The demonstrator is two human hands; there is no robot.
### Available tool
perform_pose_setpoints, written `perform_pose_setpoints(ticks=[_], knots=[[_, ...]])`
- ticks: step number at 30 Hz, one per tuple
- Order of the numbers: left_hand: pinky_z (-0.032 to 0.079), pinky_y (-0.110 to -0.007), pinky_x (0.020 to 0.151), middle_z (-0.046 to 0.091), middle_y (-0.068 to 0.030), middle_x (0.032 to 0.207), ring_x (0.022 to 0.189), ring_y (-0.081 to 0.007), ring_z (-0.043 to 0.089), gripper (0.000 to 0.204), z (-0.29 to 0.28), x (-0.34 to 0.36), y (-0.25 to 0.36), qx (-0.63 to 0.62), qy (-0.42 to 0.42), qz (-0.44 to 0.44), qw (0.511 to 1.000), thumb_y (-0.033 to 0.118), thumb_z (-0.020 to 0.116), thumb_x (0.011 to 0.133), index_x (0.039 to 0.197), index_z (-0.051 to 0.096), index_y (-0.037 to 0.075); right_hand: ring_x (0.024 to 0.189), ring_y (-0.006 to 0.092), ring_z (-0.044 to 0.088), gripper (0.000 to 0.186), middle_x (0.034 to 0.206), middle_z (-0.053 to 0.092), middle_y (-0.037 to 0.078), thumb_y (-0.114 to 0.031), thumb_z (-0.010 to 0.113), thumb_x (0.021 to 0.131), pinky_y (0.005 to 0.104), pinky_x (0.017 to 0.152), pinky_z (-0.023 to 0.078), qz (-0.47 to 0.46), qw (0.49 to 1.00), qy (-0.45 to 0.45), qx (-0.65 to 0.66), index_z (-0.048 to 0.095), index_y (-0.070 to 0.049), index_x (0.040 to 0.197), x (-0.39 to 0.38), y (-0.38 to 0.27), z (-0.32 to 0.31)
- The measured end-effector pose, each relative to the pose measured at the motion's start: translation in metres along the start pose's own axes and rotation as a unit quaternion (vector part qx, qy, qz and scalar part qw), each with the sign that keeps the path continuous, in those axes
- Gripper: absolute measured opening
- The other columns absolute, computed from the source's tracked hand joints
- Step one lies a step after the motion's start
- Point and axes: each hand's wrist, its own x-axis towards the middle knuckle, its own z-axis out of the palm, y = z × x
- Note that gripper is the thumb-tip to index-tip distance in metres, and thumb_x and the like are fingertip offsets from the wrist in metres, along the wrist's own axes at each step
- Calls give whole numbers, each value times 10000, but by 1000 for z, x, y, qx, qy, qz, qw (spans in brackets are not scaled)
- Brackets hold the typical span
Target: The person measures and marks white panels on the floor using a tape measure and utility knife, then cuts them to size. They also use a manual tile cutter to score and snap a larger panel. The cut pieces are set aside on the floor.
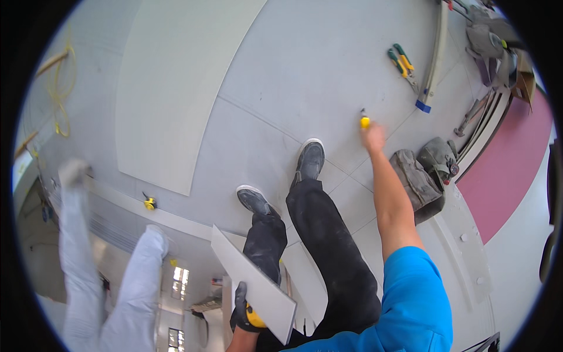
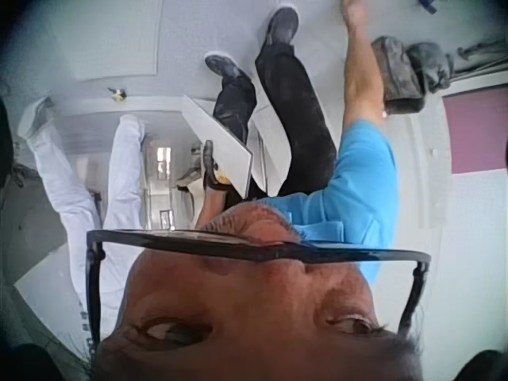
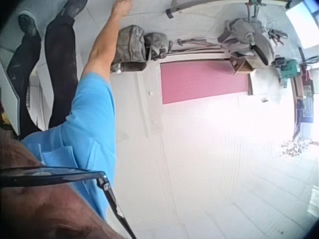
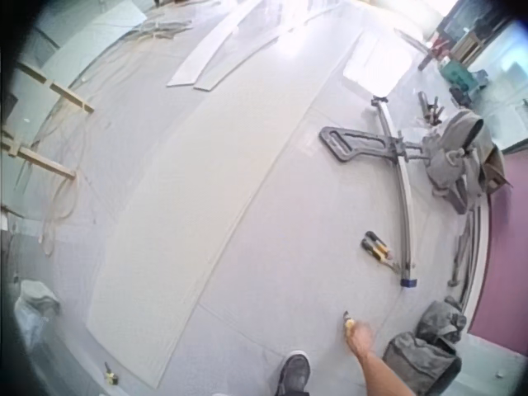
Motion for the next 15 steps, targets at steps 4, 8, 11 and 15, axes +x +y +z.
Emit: perform_pose_setpoints(ticks=[4,8,11,15], knots=[[458,-455,985,626,-139,1199,1089,-321,607,504,-3,8,-2,24,-147,-69,986,413,535,917,1257,539,41,878,387,635,374,926,653,205,-381,658,790,491,753,515,-122,987,6,103,600,-54,962,-107,-17,-40],[461,-460,981,635,-136,1204,1091,-317,613,493,-29,15,11,31,-160,-53,985,381,510,937,1272,531,21,887,416,625,406,910,655,231,-385,618,793,502,745,485,-32,962,-131,238,595,-36,1000,-246,50,-120],[429,-479,1028,598,-140,1268,1170,-309,566,484,0,-37,28,-46,-291,-84,952,357,519,940,1291,514,25,912,461,607,441,939,636,289,-379,595,800,519,783,477,71,954,-189,223,560,0,1022,-339,126,-200],[516,-395,917,635,-112,1196,1046,-261,625,421,111,-136,72,38,-312,48,948,357,564,930,1208,563,42,923,484,600,455,969,624,317,-360,578,798,516,807,479,122,948,-157,250,523,16,1049,-376,180,-311]])
